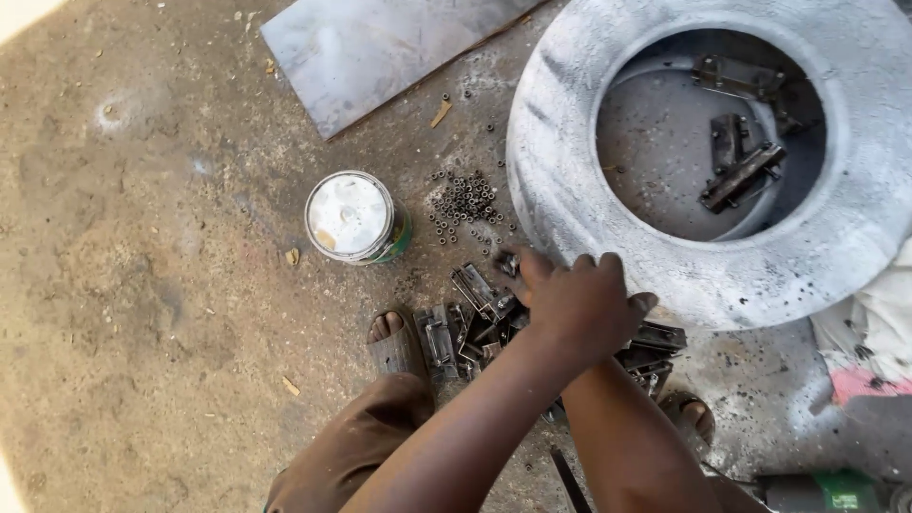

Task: The person sits on the ground assembling metal bracket fittings: they pick a bracket from a pile, insert bolts through its holes, thread nuts onto the bolts by hand, and place the finished assembly into a large round container holding other completed pieces.

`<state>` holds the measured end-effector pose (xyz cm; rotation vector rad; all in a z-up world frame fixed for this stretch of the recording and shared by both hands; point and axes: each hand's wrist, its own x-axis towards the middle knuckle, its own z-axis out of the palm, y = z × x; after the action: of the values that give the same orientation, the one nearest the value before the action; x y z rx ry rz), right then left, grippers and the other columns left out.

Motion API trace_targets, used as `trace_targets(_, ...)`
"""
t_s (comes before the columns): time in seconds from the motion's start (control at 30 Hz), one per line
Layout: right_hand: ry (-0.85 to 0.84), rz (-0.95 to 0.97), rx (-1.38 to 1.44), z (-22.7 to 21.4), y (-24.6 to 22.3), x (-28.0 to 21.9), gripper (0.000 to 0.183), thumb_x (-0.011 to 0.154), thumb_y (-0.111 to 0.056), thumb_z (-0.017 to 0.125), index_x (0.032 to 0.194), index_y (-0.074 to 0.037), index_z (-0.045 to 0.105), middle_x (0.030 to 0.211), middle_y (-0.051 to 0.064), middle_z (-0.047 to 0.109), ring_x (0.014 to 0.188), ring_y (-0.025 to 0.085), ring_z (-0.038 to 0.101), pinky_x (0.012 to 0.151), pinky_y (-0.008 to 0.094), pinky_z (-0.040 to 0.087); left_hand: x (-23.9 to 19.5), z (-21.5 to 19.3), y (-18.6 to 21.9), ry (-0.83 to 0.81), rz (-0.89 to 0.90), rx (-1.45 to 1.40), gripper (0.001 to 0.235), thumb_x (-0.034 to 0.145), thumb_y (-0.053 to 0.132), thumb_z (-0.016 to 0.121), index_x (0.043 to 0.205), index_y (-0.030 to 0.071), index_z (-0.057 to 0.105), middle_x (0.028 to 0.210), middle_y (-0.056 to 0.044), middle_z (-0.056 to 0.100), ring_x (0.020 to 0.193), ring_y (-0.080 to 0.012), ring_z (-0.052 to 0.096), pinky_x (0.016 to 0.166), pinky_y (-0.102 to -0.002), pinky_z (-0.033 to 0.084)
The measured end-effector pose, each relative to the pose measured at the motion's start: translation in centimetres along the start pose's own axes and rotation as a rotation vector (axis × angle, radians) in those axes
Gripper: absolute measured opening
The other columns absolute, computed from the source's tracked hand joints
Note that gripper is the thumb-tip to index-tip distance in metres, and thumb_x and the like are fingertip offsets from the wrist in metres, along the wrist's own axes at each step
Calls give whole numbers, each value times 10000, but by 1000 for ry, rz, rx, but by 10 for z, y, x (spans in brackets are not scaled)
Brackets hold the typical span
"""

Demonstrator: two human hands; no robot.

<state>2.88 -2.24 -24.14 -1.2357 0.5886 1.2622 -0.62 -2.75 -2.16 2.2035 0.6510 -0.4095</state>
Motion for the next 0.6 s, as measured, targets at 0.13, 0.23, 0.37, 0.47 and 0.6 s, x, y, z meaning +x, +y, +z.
trace_targets(0.13, -24, -33, -127, 19, -19, -13, 572, 1049, -185, 607, 1525, -13, 341, 1562, 211, 298, 1413, 422, 421, 1196, 586, 476, 3, -7, 8, 5, 10, -30, 462, 911, 400, 561, 1162, 15, 603, 1178, -260, 658, 1082, -533, 660, 815, -615, 540)
trace_targets(0.23, -36, -108, -303, 32, -43, -57, 707, 1073, -311, 593, 1634, -101, 219, 1678, 183, 168, 1524, 421, 265, 1246, 589, 406, 15, 4, 8, 15, 19, -23, 449, 902, 398, 582, 1142, 18, 602, 1160, -262, 656, 1074, -532, 663, 795, -615, 541)
trace_targets(0.37, -85, -53, -411, 19, -67, -91, 687, 1050, -289, 584, 1607, -63, 252, 1672, 178, 89, 1531, 427, 123, 1225, 591, 378, 23, 10, 12, -86, 42, 25, 414, 954, 356, 525, 1151, 1, 607, 1138, -266, 666, 1077, -518, 671, 791, -602, 555)
trace_targets(0.47, -113, -68, -436, -31, -68, -63, 561, 1041, -291, 597, 1520, -88, 386, 1544, 147, 247, 1395, 387, 238, 1115, 579, 382, 37, 25, 5, -98, 96, 74, 370, 963, 305, 530, 1129, -13, 616, 1099, -285, 670, 1032, -543, 677, 730, -605, 581)
trace_targets(0.6, -128, -92, -476, -122, -80, -23, 415, 1030, -293, 613, 1405, -122, 565, 1372, 106, 457, 1213, 334, 391, 968, 564, 388, 71, 57, -10, -69, 77, 159, 383, 931, 367, 543, 1104, 37, 632, 1057, -230, 693, 987, -522, 702, 666, -609, 586)
